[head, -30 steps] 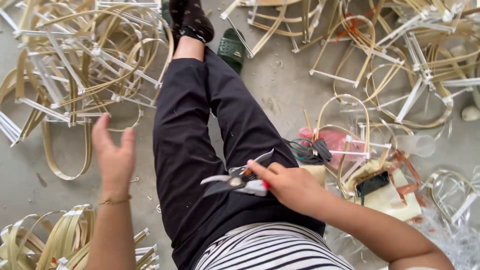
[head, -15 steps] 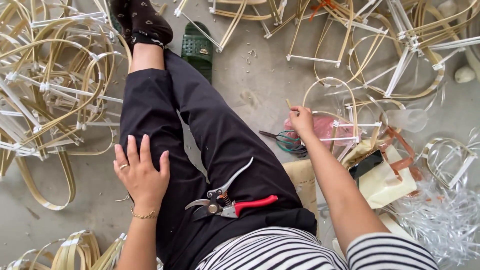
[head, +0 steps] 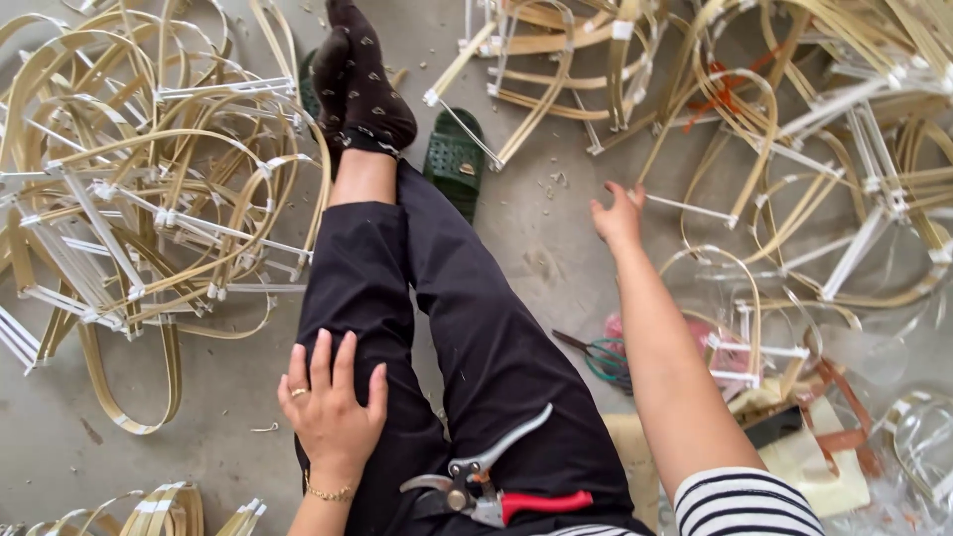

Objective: Assembling and trimming bamboo or wooden furniture frame components using shears and tape.

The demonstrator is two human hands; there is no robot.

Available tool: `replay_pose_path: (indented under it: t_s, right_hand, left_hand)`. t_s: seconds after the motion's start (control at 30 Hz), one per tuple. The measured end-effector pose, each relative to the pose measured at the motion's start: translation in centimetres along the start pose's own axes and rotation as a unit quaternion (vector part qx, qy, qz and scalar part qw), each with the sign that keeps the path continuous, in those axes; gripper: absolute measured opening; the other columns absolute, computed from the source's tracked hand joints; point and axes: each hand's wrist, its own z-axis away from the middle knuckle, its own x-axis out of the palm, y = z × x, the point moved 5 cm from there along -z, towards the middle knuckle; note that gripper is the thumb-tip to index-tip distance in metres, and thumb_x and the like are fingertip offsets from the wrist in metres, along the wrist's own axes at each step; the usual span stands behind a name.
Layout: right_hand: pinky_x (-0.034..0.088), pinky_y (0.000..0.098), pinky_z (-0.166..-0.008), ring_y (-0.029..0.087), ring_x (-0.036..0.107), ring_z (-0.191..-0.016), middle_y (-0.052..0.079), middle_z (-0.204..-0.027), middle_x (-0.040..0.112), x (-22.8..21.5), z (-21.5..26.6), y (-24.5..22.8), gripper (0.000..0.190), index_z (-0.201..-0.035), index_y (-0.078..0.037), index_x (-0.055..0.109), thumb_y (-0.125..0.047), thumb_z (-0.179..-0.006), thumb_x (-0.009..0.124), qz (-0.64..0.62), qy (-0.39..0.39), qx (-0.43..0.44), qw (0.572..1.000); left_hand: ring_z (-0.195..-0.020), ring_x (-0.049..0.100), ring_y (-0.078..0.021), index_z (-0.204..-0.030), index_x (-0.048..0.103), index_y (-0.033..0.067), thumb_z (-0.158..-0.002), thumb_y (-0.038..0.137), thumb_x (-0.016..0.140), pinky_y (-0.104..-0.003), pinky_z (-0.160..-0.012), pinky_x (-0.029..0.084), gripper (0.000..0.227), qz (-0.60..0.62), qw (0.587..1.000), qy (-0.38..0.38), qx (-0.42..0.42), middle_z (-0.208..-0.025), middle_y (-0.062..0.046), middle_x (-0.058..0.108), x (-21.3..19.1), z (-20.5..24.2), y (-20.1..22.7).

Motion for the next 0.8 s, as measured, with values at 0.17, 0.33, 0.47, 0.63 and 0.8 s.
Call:
replay_pose_path:
  t_s: [0.17, 0.33, 0.47, 0.63, 0.8]
  right_hand:
    - [0.048, 0.0479, -0.093, 0.045, 0.056, -0.118, 0.028, -0.146, 0.038, -2.3, -1.7, -1.6, 0.055, -0.132, -0.008, 0.06, -0.029, -0.086, 0.08, -0.044, -0.046, 0.123, 0.99]
    - [0.055, 0.0246, -0.074, 0.009, 0.064, -0.088, 0.007, -0.108, 0.066, -4.8, 4.7, -4.8, 0.046, -0.144, -0.001, 0.054, -0.018, -0.103, 0.066, -0.406, 0.012, 0.098, 0.909]
    - [0.051, 0.0231, -0.077, 0.009, 0.06, -0.087, 0.003, -0.105, 0.062, -15.1, 16.0, -13.0, 0.03, -0.133, 0.0, 0.06, -0.01, -0.104, 0.064, -0.412, 0.047, -0.006, 0.91]
    - [0.05, 0.0272, -0.076, 0.015, 0.061, -0.088, 0.005, -0.106, 0.069, -25.0, 24.6, -23.2, 0.027, -0.113, -0.009, 0.064, 0.008, -0.092, 0.065, -0.406, -0.164, -0.284, 0.853]
    - [0.052, 0.0373, -0.088, 0.023, 0.065, -0.097, 0.004, -0.102, 0.071, -32.5, 27.9, -32.7, 0.03, -0.107, -0.01, 0.069, 0.005, -0.081, 0.07, -0.243, -0.196, -0.535, 0.785]
  left_hand:
    - [-0.138, 0.049, -0.0338, -0.133, 0.066, 0.0191, -0.088, 0.043, 0.069, -0.057, -0.111, 0.037, 0.052, 0.02, 1.0, -0.007, -0.013, -0.144, -0.007, 0.058, 0.2, -0.4, 0.0]
    - [-0.137, 0.049, -0.0335, -0.132, 0.067, 0.0187, -0.088, 0.043, 0.069, -0.057, -0.111, 0.037, 0.05, 0.022, 1.0, 0.001, -0.006, -0.144, -0.007, 0.058, 0.0, -0.6, 0.4]
    - [-0.137, 0.049, -0.0336, -0.131, 0.067, 0.0193, -0.087, 0.044, 0.07, -0.058, -0.111, 0.036, 0.051, 0.021, 1.0, 0.011, -0.013, -0.144, -0.006, 0.057, 0.1, -0.5, 0.4]
    - [-0.14, 0.054, -0.0276, -0.129, 0.07, 0.0235, -0.1, 0.045, 0.061, -0.046, -0.118, 0.038, 0.037, 0.289, 0.957, 0.006, -0.036, -0.132, -0.002, 0.074, 2.7, -0.3, -3.8]
    - [-0.099, 0.068, -0.0154, -0.14, 0.065, 0.0049, -0.104, 0.06, 0.044, -0.028, -0.089, 0.045, 0.069, 0.801, 0.543, -0.238, -0.086, -0.099, -0.012, 0.082, -3.5, -3.2, -5.5]
